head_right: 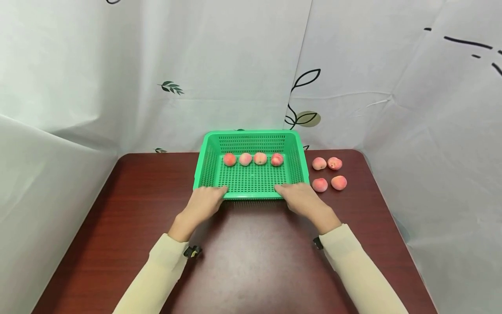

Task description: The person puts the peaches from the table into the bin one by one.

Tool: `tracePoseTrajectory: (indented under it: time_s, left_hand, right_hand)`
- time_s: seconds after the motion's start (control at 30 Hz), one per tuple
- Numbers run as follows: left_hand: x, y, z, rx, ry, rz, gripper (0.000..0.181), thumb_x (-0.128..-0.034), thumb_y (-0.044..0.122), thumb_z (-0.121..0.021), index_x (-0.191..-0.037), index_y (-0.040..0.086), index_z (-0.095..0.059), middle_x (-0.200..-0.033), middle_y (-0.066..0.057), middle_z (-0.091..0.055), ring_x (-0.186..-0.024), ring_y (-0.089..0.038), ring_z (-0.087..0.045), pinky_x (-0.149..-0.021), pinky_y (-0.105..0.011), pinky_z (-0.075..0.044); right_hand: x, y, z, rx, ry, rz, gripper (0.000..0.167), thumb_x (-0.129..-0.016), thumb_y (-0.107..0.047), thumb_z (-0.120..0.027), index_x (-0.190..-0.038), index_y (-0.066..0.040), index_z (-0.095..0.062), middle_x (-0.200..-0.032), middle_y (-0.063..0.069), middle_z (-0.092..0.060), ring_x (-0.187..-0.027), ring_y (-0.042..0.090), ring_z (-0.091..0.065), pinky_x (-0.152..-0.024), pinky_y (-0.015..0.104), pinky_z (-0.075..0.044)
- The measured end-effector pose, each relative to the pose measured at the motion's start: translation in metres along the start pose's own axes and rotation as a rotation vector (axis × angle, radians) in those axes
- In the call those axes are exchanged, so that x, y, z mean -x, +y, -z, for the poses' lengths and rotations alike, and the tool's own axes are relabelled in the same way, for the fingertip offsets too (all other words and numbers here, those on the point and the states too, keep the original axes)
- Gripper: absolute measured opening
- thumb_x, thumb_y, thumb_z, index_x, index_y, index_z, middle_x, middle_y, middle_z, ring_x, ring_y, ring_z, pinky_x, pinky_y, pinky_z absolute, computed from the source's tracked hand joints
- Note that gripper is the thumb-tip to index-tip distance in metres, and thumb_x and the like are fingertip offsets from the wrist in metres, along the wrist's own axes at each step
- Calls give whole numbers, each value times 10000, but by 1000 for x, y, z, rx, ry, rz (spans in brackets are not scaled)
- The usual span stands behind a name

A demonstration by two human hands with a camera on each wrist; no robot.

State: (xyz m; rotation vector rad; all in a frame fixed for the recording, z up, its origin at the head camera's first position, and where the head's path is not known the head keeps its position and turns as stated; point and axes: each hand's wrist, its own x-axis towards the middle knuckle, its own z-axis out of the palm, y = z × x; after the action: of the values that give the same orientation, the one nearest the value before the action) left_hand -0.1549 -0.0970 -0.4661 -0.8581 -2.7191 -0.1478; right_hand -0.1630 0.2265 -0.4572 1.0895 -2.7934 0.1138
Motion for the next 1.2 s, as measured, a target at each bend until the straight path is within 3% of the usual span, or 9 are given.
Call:
tracePoseTrajectory:
  time_s: [0.13,0.33,0.6,0.73,0.83,0.97,1.07,1.2]
  left_hand:
    - [-3,-1,2,18,-72,37,367,-885,-67,-582,-679,171,-393,-569,51,-239,-541,-138,-222,-426,-307,-200]
    - [-7,-3,5,36,-138,67,375,-881,-79,-575,-664,181,-414,-577,40,-260,-555,-150,-232,-438,-308,-211]
    - [-9,-2,7,49,-150,73,355,-895,-70,-582,-675,176,-453,-572,21,-327,-535,-170,-279,-433,-327,-218]
    - [-10,-1,8,54,-153,83,360,-896,-66,-585,-673,181,-449,-576,18,-336,-525,-178,-299,-425,-338,-230]
    - [-10,0,7,51,-147,86,361,-889,-63,-592,-669,184,-447,-577,20,-344,-518,-182,-311,-423,-344,-239]
    - [-9,-1,6,54,-139,83,361,-886,-64,-591,-669,185,-447,-582,25,-329,-529,-177,-290,-428,-338,-234]
    - [-9,-1,5,58,-142,86,363,-884,-65,-593,-670,186,-443,-580,28,-316,-532,-174,-276,-430,-336,-227]
    - [-9,-2,4,64,-144,90,371,-874,-73,-593,-668,190,-432,-580,32,-299,-535,-173,-267,-433,-333,-222]
  right_hand:
    - [1,0,-1,4,5,1,273,-859,46,-634,-836,-152,-447,-668,-33,-448,-602,205,-543,-594,360,-438]
    - [0,0,-3,22,7,-1,265,-861,46,-643,-840,-147,-463,-658,-28,-456,-591,208,-557,-587,362,-445]
    - [2,-1,-3,12,53,8,210,-870,26,-656,-833,-122,-512,-680,-3,-555,-666,254,-581,-641,393,-478]
    - [8,1,-1,-15,109,43,154,-869,-37,-737,-985,-78,-643,-881,52,-693,-867,285,-654,-806,434,-541]
    - [16,5,3,-42,147,49,397,-830,-107,-828,-1190,-45,-671,-1190,133,-701,-1143,348,-643,-996,518,-513]
    - [30,10,8,-79,166,-13,715,-760,-166,-909,-1383,-36,-584,-1512,191,-505,-1385,421,-486,-1106,612,-410]
    - [40,15,11,-87,173,-64,858,-719,-175,-940,-1449,-19,-517,-1578,212,-413,-1437,422,-415,-1112,647,-380]
    - [49,21,14,-78,193,-105,940,-691,-171,-955,-1472,19,-469,-1568,254,-406,-1435,417,-398,-1079,697,-388]
